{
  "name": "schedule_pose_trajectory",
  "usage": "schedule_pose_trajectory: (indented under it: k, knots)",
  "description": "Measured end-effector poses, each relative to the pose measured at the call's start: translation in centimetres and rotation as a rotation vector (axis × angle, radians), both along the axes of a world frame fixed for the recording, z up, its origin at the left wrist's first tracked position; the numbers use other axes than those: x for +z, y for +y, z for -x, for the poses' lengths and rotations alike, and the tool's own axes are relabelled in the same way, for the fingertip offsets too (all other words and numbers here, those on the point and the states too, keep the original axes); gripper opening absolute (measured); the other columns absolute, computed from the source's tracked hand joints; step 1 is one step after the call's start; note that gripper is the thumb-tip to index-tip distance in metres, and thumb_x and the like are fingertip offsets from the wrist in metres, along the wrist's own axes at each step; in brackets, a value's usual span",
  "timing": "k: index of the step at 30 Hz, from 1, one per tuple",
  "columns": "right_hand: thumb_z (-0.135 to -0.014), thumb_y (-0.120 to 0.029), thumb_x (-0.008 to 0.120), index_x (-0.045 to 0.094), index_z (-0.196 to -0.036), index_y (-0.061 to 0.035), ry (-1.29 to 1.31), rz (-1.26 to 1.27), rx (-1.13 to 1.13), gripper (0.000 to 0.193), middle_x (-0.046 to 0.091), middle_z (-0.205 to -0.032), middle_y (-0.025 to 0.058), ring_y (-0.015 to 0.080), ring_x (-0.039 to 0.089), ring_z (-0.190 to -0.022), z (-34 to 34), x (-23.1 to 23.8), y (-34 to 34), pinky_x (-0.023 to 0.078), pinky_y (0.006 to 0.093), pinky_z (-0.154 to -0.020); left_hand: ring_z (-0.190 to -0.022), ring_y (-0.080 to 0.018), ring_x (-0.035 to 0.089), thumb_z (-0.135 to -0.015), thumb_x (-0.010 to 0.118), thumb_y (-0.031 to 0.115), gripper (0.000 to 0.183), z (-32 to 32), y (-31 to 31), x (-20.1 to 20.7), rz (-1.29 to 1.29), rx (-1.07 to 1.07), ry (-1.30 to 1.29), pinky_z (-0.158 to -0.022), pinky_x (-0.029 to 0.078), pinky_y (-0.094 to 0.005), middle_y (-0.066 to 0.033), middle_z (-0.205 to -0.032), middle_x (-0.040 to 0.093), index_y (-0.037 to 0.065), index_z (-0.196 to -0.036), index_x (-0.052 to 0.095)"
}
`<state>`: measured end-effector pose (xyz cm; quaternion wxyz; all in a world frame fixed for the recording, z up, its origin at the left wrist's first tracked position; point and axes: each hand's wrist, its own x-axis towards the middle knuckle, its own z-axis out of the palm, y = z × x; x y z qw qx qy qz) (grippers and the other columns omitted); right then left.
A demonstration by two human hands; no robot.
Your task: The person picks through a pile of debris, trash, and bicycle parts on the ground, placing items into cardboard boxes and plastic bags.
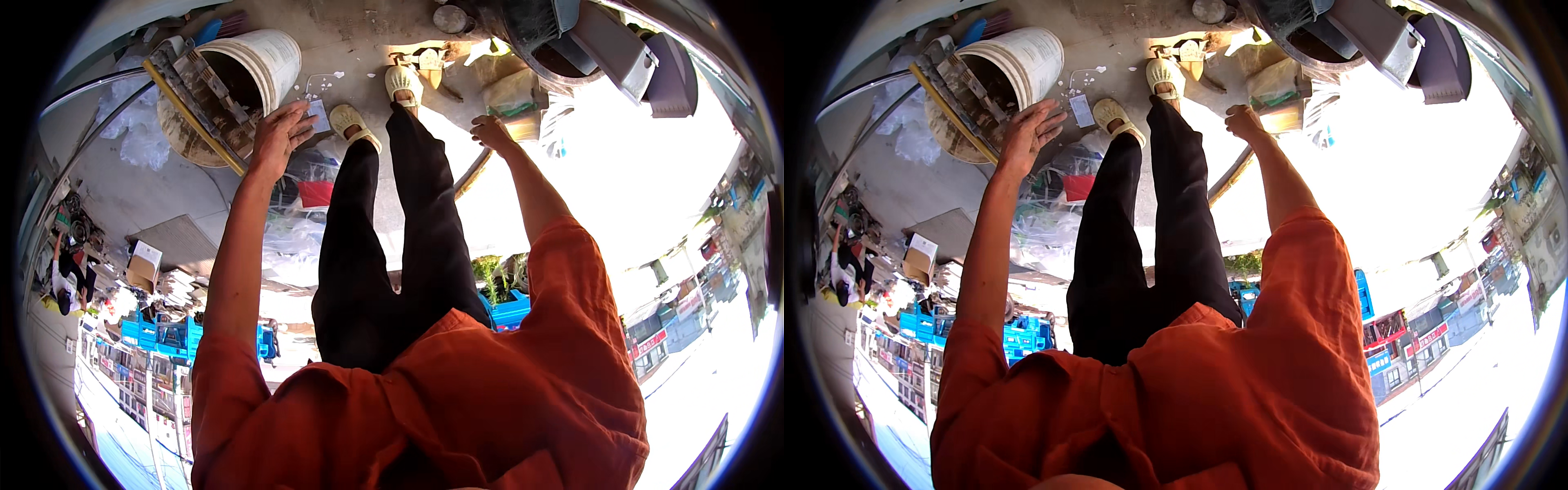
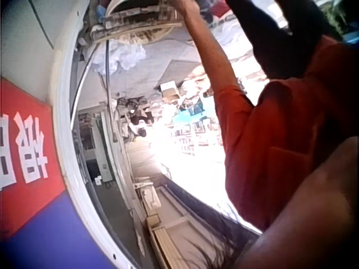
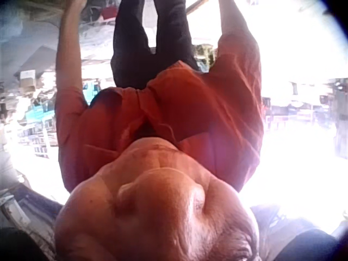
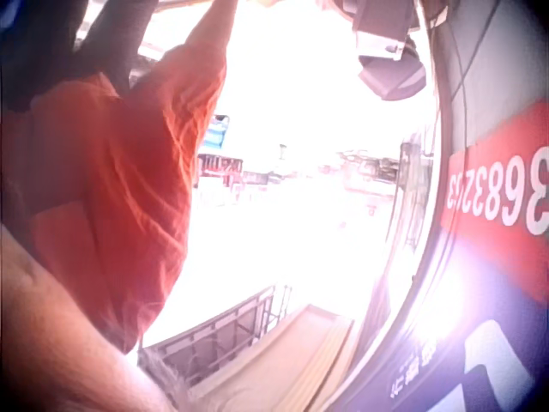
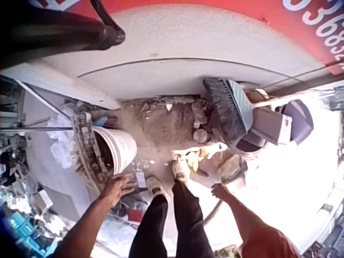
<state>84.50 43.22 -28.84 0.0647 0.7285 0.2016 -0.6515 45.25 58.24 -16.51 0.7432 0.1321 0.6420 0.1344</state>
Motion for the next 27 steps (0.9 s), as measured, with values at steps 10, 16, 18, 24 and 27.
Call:
schedule_pose_trajectory:
  k: [10, 16, 18, 24, 27]
  knots:
    - [-0.062, -0.032, 0.06, 0.057, -0.102, -0.0124, -0.029, -0.267, 0.512, 0.044, 0.055, -0.103, 0.0147, 0.0273, 0.054, -0.093, -4.8, -14.7, 6.4, 0.042, 0.0337, -0.081, -0.098, -0.0254, 0.052, -0.082, 0.046, 0.011, 0.033, -7.7, -4.1, -12.3, 0.065, 0.272, -0.06, -0.082, 0.043, -0.0329, -0.0119, -0.11, 0.049, -0.004, -0.111, 0.043]
    - [-0.061, -0.044, 0.058, 0.052, -0.11, -0.0183, -0.098, -0.207, 0.539, 0.055, 0.056, -0.104, 0.0128, 0.027, 0.052, -0.096, -6.6, -23.2, 9.1, 0.038, 0.0346, -0.087, -0.1, -0.0263, 0.05, -0.083, 0.045, 0.01, 0.035, -12.9, -3.9, -19.9, 0.013, 0.419, -0.162, -0.083, 0.043, -0.033, -0.0142, -0.113, 0.046, -0.007, -0.113, 0.04]
    - [-0.062, -0.045, 0.058, 0.052, -0.111, -0.0189, -0.184, -0.263, 0.561, 0.056, 0.057, -0.102, 0.0124, 0.027, 0.053, -0.095, -6.3, -25.0, 9.7, 0.038, 0.0344, -0.086, -0.099, -0.0259, 0.052, -0.083, 0.045, 0.01, 0.035, -13.4, -4.1, -23.3, -0.003, 0.439, -0.175, -0.082, 0.044, -0.0326, -0.0141, -0.111, 0.047, -0.007, -0.112, 0.041]
    - [-0.064, -0.038, 0.06, 0.046, -0.115, -0.008, -0.355, -0.195, 0.456, 0.061, 0.054, -0.103, 0.0141, 0.0236, 0.052, -0.092, -7.1, -30.2, 9.2, 0.04, 0.0338, -0.079, -0.095, -0.0243, 0.054, -0.082, 0.045, 0.011, 0.033, -14.0, -2.0, -30.3, -0.168, 0.413, -0.123, -0.079, 0.046, -0.0305, -0.0141, -0.109, 0.049, -0.006, -0.111, 0.043]
    - [-0.064, -0.034, 0.063, 0.043, -0.115, 0.0003, -0.477, -0.148, 0.315, 0.065, 0.049, -0.109, 0.0159, 0.0218, 0.049, -0.093, -7.3, -31.7, 9.3, 0.04, 0.0336, -0.077, -0.096, -0.0242, 0.053, -0.082, 0.047, 0.012, 0.034, -13.8, -0.4, -32.5, -0.217, 0.346, -0.109, -0.081, 0.044, -0.0315, -0.0136, -0.109, 0.049, -0.005, -0.111, 0.043]
